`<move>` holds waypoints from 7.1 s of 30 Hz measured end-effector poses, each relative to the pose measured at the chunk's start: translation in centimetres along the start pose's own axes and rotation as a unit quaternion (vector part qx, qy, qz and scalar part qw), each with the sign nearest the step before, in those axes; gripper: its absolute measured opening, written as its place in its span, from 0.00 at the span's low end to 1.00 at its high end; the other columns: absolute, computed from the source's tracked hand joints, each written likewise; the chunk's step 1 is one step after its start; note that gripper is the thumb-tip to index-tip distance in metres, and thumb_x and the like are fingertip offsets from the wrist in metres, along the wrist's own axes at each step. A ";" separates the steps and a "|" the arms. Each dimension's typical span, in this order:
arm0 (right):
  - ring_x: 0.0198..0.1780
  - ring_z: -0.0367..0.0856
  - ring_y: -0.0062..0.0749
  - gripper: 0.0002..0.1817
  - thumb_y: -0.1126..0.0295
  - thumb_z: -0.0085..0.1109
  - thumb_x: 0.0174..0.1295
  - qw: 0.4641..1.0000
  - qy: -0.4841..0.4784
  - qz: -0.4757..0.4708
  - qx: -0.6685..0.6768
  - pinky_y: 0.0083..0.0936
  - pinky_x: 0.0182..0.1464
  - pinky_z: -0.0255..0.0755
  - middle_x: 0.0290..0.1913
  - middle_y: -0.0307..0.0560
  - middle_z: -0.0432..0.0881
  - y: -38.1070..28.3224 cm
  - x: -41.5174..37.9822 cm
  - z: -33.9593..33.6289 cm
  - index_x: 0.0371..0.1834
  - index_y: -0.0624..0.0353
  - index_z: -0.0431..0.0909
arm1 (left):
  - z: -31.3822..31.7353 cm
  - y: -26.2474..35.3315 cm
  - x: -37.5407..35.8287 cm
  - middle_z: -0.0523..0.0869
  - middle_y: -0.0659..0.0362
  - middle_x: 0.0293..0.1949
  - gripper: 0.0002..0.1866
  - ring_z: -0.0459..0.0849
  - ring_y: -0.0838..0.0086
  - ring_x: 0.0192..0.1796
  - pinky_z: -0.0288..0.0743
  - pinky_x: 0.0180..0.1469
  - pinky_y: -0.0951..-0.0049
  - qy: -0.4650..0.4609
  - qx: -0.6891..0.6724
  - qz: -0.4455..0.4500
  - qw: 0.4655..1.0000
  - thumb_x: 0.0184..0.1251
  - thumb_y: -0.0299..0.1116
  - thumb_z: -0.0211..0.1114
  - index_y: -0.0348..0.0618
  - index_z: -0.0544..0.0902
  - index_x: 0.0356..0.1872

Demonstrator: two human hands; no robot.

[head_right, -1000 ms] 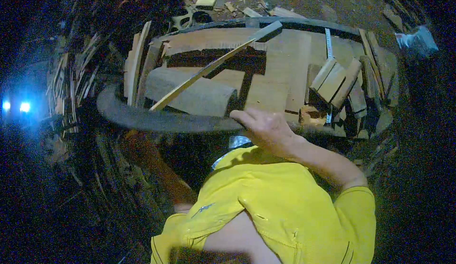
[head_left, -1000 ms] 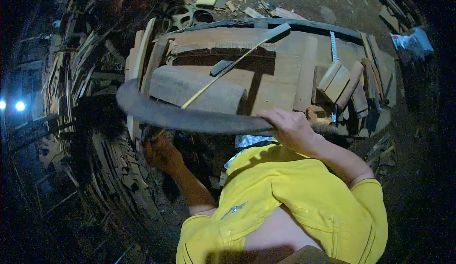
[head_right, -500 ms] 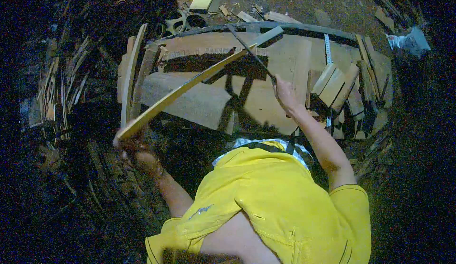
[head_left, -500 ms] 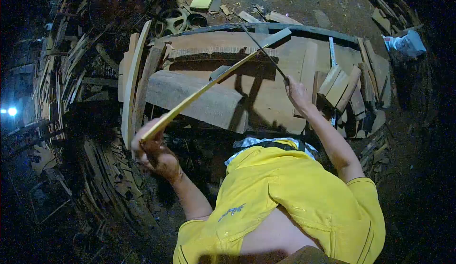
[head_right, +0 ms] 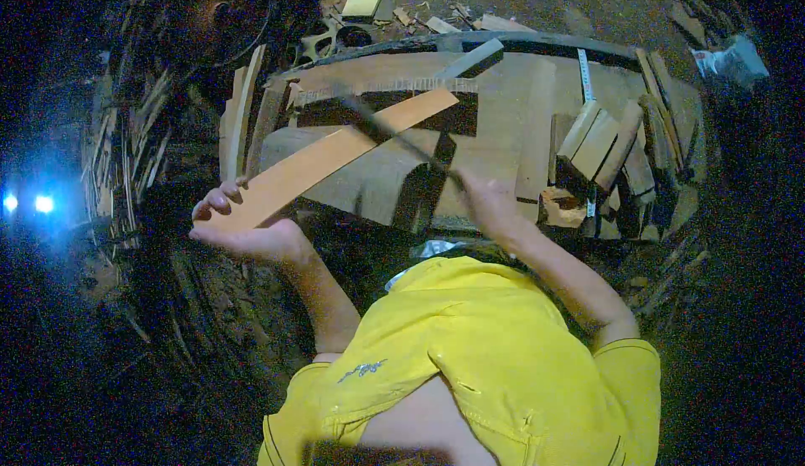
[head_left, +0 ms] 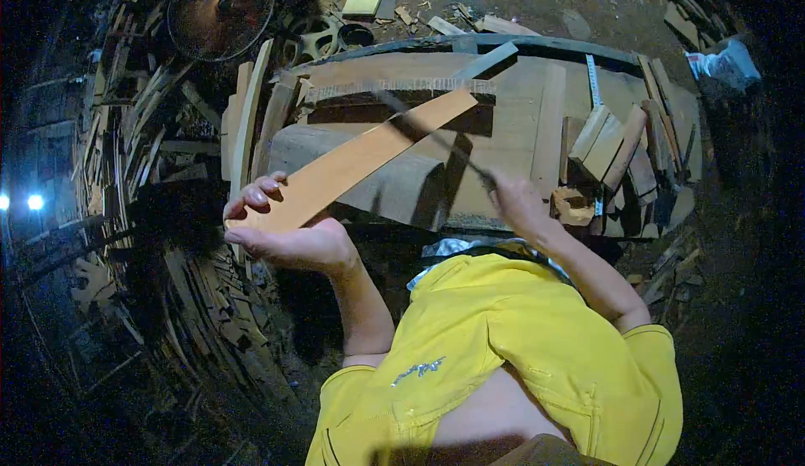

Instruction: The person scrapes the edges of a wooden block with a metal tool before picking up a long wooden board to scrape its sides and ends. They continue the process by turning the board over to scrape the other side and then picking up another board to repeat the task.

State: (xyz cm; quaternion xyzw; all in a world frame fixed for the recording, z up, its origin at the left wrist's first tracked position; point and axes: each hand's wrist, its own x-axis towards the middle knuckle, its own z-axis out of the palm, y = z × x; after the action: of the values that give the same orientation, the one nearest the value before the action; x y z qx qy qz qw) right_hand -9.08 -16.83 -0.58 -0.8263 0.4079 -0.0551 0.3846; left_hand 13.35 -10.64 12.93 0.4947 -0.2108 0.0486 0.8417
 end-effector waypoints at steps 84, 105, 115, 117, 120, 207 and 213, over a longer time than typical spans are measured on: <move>0.34 0.75 0.59 0.09 0.71 0.48 0.56 0.992 0.050 0.113 0.011 0.48 0.34 0.67 0.27 0.63 0.76 10.3 2.9 3.4 0.39 0.62 0.68 | -2.0 3.7 -1.8 0.68 0.58 0.28 0.23 0.74 0.66 0.32 0.73 0.39 0.63 -0.204 0.035 0.061 0.976 0.61 0.58 0.46 0.45 0.67 0.35; 0.33 0.76 0.56 0.10 0.68 0.45 0.58 0.993 -0.026 0.111 0.019 0.46 0.35 0.68 0.27 0.61 0.76 11.1 -4.2 0.1 0.39 0.59 0.70 | -1.1 5.7 1.9 0.67 0.62 0.28 0.24 0.70 0.75 0.29 0.68 0.34 0.72 -0.078 0.091 0.143 0.983 0.62 0.59 0.45 0.45 0.68 0.31; 0.32 0.77 0.53 0.10 0.70 0.44 0.58 0.989 0.053 0.096 0.095 0.43 0.36 0.69 0.27 0.58 0.76 9.1 -3.4 -2.6 0.41 0.61 0.69 | 2.1 4.8 0.2 0.69 0.60 0.28 0.23 0.71 0.73 0.28 0.70 0.31 0.72 -0.144 0.066 0.072 0.985 0.62 0.56 0.48 0.44 0.67 0.33; 0.33 0.77 0.54 0.12 0.70 0.45 0.58 0.992 0.045 0.104 0.052 0.44 0.36 0.70 0.27 0.59 0.76 9.3 -3.4 -2.8 0.44 0.60 0.69 | 2.9 4.0 -0.7 0.69 0.59 0.28 0.22 0.72 0.73 0.28 0.71 0.30 0.72 -0.157 0.072 0.070 0.983 0.62 0.56 0.48 0.43 0.67 0.33; 0.34 0.77 0.55 0.14 0.71 0.46 0.57 0.994 0.016 0.109 -0.001 0.44 0.37 0.71 0.29 0.60 0.77 8.0 -3.6 -3.5 0.46 0.59 0.69 | 4.1 3.9 -2.4 0.68 0.58 0.26 0.22 0.71 0.72 0.27 0.72 0.29 0.72 -0.186 0.103 0.106 0.971 0.64 0.55 0.46 0.43 0.65 0.32; 0.32 0.77 0.57 0.16 0.68 0.48 0.57 0.997 -0.033 0.015 0.072 0.49 0.35 0.70 0.31 0.60 0.77 4.3 0.1 0.8 0.50 0.52 0.67 | 6.2 3.0 -4.3 0.64 0.62 0.31 0.20 0.62 0.77 0.31 0.62 0.34 0.78 0.019 0.119 0.194 0.974 0.68 0.45 0.48 0.42 0.61 0.52; 0.33 0.76 0.60 0.16 0.69 0.49 0.57 0.997 -0.001 -0.027 0.076 0.49 0.35 0.70 0.29 0.65 0.76 7.8 2.0 3.9 0.50 0.55 0.67 | 5.8 2.7 -3.6 0.62 0.62 0.29 0.21 0.62 0.77 0.31 0.61 0.32 0.78 0.015 0.121 0.194 0.973 0.67 0.46 0.48 0.42 0.61 0.52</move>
State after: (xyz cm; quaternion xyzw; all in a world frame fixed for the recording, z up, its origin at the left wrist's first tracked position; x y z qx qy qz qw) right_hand -11.08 -18.86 -9.03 -0.8054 0.3798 -0.0955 0.4448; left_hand 7.58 -13.81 16.10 0.5418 -0.2830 0.2434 0.7531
